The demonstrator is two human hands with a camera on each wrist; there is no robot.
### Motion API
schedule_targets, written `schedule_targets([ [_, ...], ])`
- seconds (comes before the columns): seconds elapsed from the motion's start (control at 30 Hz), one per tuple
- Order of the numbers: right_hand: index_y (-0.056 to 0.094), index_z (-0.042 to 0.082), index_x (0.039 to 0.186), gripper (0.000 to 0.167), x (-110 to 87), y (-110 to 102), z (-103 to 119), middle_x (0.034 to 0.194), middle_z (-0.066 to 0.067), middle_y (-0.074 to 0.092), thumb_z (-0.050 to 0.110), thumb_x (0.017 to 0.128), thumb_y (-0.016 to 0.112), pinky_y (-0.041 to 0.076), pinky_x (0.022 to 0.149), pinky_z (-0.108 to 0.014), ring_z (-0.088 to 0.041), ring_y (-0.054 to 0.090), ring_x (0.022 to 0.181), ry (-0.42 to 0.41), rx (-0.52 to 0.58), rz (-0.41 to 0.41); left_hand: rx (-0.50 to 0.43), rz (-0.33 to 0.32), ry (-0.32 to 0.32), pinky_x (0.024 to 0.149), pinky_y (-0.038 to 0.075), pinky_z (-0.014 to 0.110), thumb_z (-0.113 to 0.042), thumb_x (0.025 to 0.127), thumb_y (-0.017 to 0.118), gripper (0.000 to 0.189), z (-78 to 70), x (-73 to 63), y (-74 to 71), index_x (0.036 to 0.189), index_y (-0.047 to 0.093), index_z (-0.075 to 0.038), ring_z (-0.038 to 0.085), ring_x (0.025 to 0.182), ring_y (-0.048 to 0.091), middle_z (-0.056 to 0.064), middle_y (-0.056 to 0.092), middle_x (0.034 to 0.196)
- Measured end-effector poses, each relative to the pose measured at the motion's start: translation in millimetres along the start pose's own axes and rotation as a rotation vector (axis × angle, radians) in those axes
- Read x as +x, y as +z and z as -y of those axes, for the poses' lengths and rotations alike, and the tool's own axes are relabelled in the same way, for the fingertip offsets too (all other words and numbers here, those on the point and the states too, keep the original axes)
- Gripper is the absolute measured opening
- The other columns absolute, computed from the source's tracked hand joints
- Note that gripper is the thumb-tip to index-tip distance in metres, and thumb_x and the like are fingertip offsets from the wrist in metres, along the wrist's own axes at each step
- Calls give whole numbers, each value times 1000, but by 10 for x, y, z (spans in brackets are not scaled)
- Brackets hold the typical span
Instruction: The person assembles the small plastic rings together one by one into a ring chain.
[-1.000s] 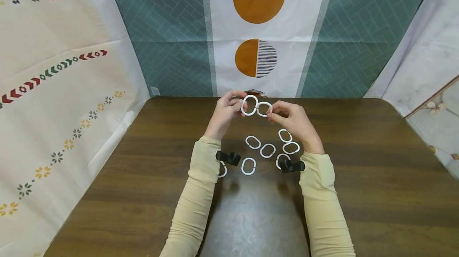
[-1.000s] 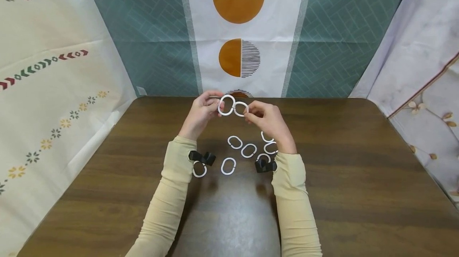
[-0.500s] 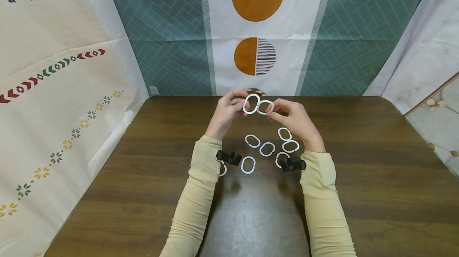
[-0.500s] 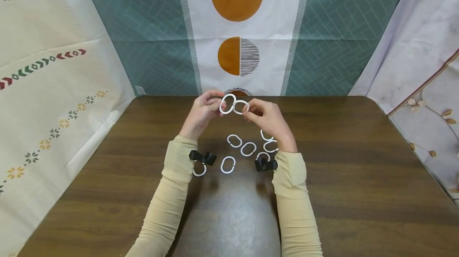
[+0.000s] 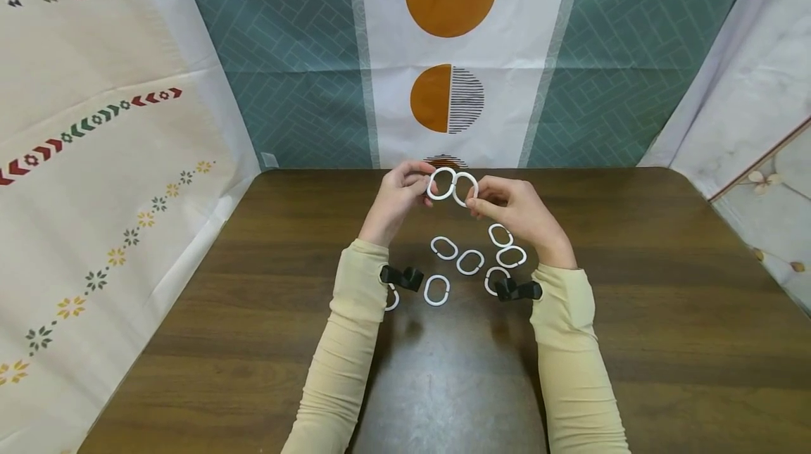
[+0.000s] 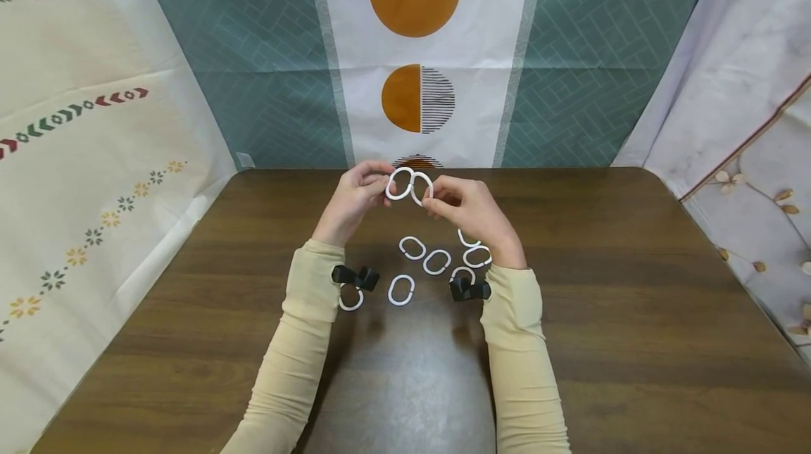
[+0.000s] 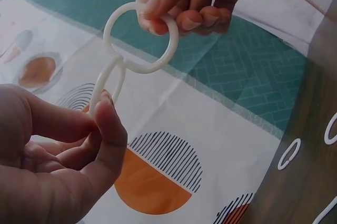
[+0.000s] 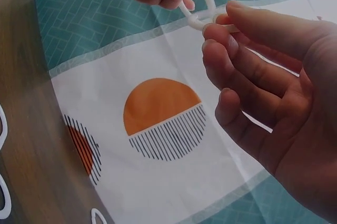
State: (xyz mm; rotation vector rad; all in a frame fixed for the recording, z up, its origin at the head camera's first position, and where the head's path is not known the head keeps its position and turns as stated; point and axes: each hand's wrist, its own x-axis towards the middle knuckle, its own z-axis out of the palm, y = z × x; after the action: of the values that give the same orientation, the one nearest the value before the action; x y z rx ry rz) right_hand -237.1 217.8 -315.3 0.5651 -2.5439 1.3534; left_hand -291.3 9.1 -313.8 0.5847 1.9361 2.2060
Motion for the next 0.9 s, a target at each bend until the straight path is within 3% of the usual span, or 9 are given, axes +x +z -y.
schedule_targets([
  [0.2,65,6,86,14,5,-2,14,74,-11,66,18,92,66,47,64,-22,-7,61,66,-33,-61,-9,82,-7,-30,62,48,23,4,95,48,22,-5,-22,-6,117,52,8,15,66,54,2,59,70],
  [0.47,66,7,81,19,10,-20,26,67,-4,64,21,93,66,42,60,-20,-7,57,62,-87,-157,-64,204,-32,40,61,49,24,3,94,51,22,-22,-26,17,115,58,7,13,58,53,15,61,74],
  [0.7,66,6,80,18,-4,-9,49,65,-4,62,19,92,66,41,56,-22,-16,56,60,-97,-171,-67,286,-17,68,59,47,21,2,95,51,22,-52,-36,100,114,61,7,30,63,55,11,63,74],
  [0.9,65,7,80,17,-9,3,62,66,-6,62,18,92,66,41,56,-23,-17,56,61,-81,-162,-56,326,6,69,59,46,20,1,95,50,22,-48,-45,152,113,61,7,17,58,55,11,64,76],
])
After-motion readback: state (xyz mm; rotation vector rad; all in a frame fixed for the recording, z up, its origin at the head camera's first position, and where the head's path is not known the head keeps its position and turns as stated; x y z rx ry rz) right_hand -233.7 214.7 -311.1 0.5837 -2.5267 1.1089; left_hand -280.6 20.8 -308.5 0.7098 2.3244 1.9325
